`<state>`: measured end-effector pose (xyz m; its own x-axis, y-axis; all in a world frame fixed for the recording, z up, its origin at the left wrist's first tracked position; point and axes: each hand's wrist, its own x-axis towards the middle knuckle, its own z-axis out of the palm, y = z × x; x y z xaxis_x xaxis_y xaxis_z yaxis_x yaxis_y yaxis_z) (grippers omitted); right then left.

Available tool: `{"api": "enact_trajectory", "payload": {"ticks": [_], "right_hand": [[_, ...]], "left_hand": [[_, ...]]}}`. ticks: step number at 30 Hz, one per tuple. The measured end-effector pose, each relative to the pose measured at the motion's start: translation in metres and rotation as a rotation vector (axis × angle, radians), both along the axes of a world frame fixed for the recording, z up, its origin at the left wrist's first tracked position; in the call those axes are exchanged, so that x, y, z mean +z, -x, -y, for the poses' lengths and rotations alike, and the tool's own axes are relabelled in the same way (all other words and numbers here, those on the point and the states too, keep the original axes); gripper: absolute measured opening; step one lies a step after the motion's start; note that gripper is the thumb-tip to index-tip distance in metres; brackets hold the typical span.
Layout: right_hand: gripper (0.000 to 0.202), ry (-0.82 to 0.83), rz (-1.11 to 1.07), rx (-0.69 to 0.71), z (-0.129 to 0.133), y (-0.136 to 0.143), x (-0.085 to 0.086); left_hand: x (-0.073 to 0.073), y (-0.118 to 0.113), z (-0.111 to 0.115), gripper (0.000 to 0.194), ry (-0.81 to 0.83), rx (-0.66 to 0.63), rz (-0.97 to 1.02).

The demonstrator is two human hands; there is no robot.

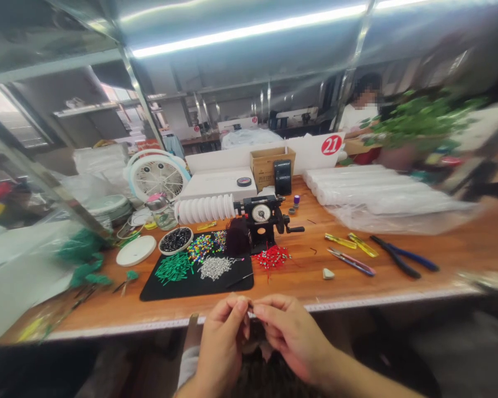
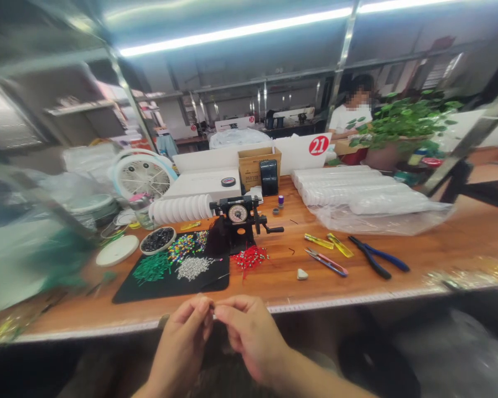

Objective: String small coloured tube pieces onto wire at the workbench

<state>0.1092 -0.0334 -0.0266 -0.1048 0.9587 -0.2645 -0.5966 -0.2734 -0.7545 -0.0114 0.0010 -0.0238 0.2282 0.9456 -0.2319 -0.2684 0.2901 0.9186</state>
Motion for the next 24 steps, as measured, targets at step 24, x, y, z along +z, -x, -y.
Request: {"api": "enact_trajectory", "payload": {"ticks": [24], "right_hand": [[0.036, -0.210, 0.566, -0.057, 0.0022, 0.0007, -0.0031]], "left_hand": [[0.0070, 0.0088, -0.0036, 0.035, -0.390, -0.040, -0.386]]}}
